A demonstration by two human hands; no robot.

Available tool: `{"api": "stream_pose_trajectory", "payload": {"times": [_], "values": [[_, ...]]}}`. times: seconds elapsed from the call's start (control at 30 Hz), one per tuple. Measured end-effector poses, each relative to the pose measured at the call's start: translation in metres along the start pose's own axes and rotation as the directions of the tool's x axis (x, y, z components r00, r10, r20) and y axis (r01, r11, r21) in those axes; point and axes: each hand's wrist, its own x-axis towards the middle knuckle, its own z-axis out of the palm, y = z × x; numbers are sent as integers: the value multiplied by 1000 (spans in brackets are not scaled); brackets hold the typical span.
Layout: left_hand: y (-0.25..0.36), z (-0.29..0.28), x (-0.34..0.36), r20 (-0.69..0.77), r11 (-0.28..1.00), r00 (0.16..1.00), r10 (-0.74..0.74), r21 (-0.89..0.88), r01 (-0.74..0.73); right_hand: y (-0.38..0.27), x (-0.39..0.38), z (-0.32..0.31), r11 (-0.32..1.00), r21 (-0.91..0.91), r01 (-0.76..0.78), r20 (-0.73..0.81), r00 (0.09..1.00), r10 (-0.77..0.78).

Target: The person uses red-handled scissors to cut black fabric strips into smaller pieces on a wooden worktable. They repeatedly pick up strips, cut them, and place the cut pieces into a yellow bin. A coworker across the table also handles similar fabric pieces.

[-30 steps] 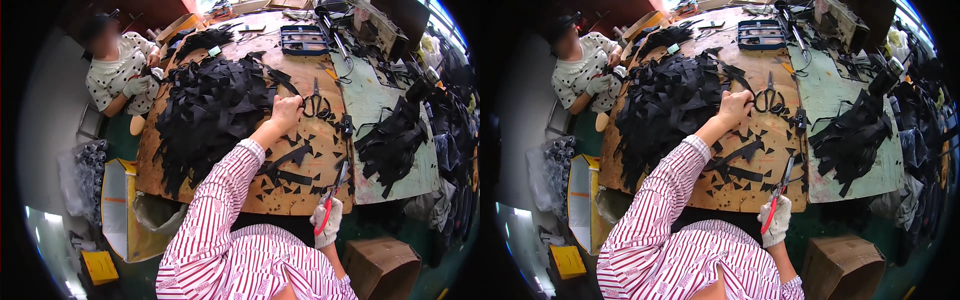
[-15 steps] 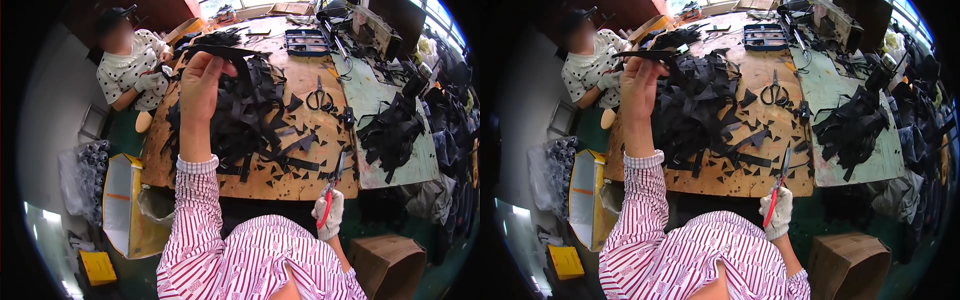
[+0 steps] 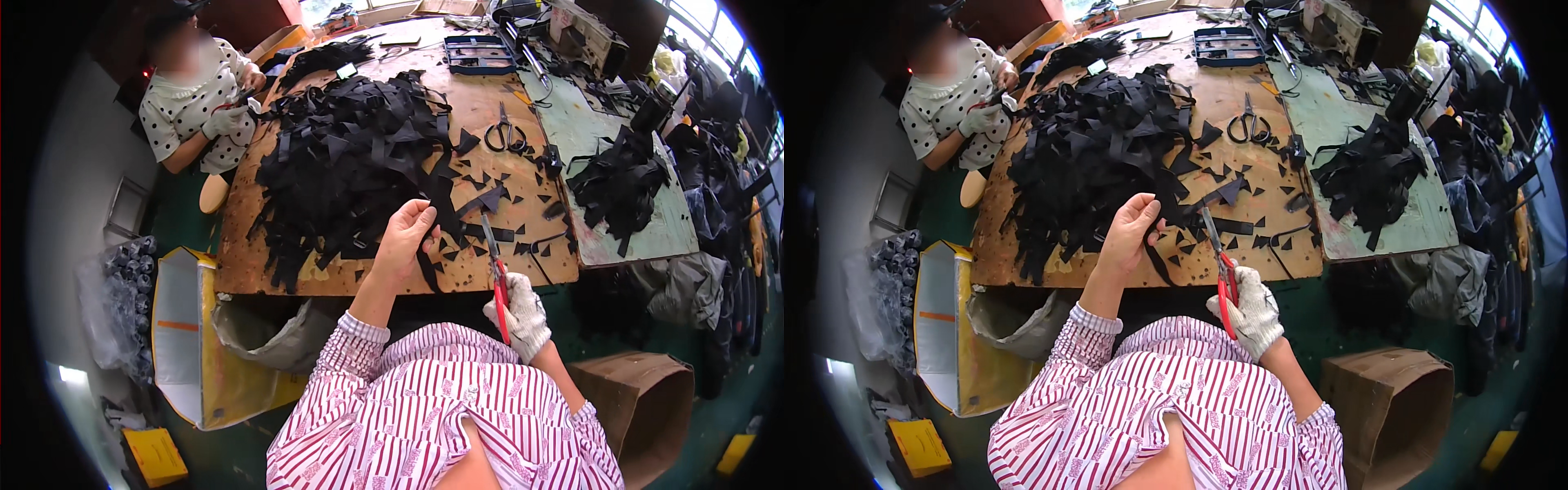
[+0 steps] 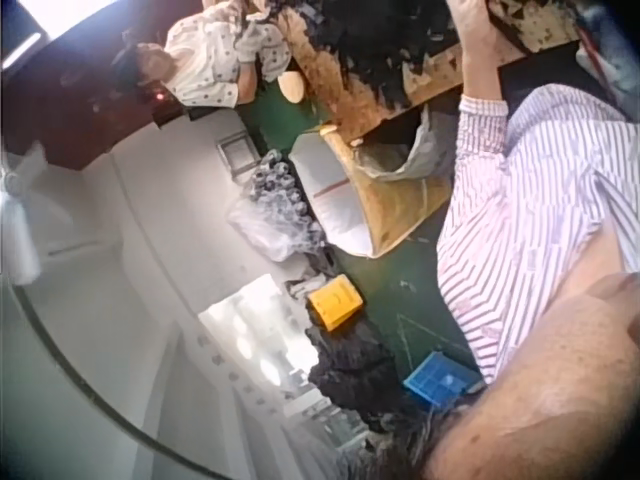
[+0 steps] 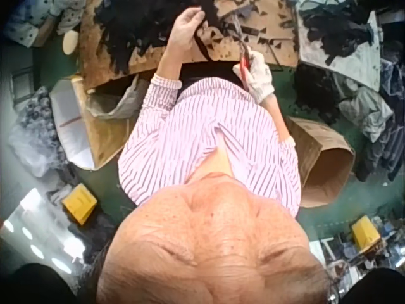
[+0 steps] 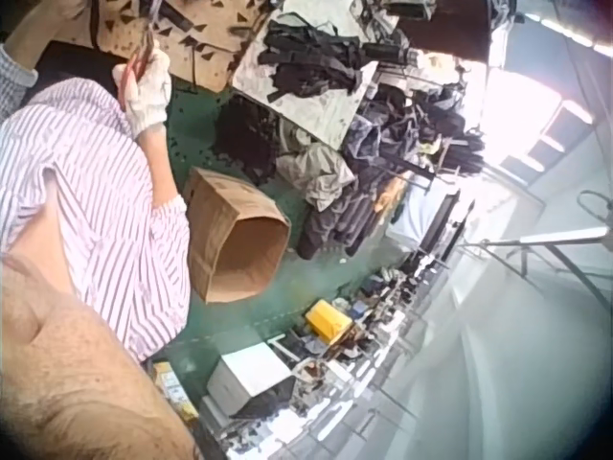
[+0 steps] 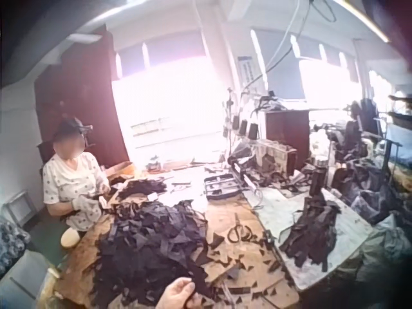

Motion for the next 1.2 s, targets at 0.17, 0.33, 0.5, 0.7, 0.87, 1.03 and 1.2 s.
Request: {"api": "stream_pose_trajectory", "payload": {"times": [0.17, 0.33, 0.5, 0.7, 0.87, 1.03, 1.2], "values": [[-3, 0, -4, -7, 989, 1000, 2, 145, -1, 0, 9, 4, 988, -140, 68, 8, 998, -68], [-16, -3, -5, -22, 991, 999, -27, 134, 29, -8, 11, 6, 975, -168, 143, 28, 990, -141], [-24, 12, -12, -9, 979, 995, -99, 178, 99, -4, 13, 8, 963, -226, 146, 6, 989, -148], [-30, 20, -18, 7, 975, 994, -107, 196, 103, 3, 18, 9, 963, -213, 164, 9, 986, -166], [-35, 18, -18, 17, 968, 993, -116, 227, 109, 8, 15, 14, 991, -97, 97, 16, 995, -96], [-45, 12, -14, 18, 962, 994, -110, 254, 102, 15, 14, 19, 999, 24, -42, 66, 997, 40], [-46, 16, -18, -4, 965, 994, -106, 241, 104, 20, 17, 15, 998, -25, 53, 82, 995, -51]]}}
